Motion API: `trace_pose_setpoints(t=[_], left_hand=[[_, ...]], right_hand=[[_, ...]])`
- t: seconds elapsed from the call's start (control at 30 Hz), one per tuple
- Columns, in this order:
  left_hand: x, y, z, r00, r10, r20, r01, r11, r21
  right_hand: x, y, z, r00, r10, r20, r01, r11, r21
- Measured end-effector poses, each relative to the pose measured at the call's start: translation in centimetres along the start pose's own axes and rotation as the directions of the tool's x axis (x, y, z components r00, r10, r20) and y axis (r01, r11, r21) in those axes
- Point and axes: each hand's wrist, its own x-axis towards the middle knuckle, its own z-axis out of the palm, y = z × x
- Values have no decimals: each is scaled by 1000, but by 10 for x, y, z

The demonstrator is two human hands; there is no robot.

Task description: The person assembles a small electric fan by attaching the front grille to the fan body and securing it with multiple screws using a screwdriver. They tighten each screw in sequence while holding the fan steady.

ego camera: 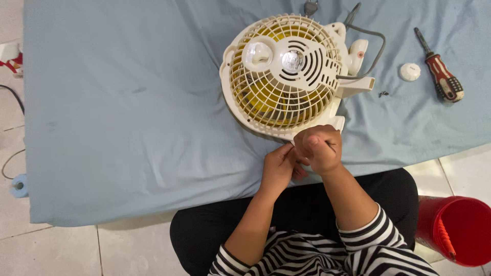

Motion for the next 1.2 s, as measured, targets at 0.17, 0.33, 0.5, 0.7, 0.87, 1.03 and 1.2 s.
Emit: trace_pose_setpoints(t=[0.17, 0.33, 0.5, 0.7, 0.87, 1.03, 1.2], left_hand=[[-1, -1, -2, 999, 37, 19, -37, 998, -41], [2, -3, -2, 1000, 17, 12, -17, 1000, -22], [3, -6, -2, 999, 27, 20, -26, 999, -23], [2, -4, 1, 997, 79, 24, -79, 997, 25], [1, -3, 1, 994, 100, 38, -101, 994, 37], [-1, 0, 2, 998, 61, 10, -61, 997, 50], [2, 3, 3, 999, 42, 4, -42, 996, 79]], right_hand=[[-3, 5, 7, 988, -87, -130, 88, 996, 4], [-6, 12, 14, 959, -152, -238, 147, 988, -37], [-7, 13, 8, 979, -110, -172, 102, 993, -51], [5, -6, -17, 1000, -10, -1, 10, 984, 175], [15, -21, -8, 991, -11, 135, -8, 990, 138], [41, -47, -7, 904, 186, 384, -163, 982, -91], [46, -53, -8, 950, 73, 304, -16, 982, -188]])
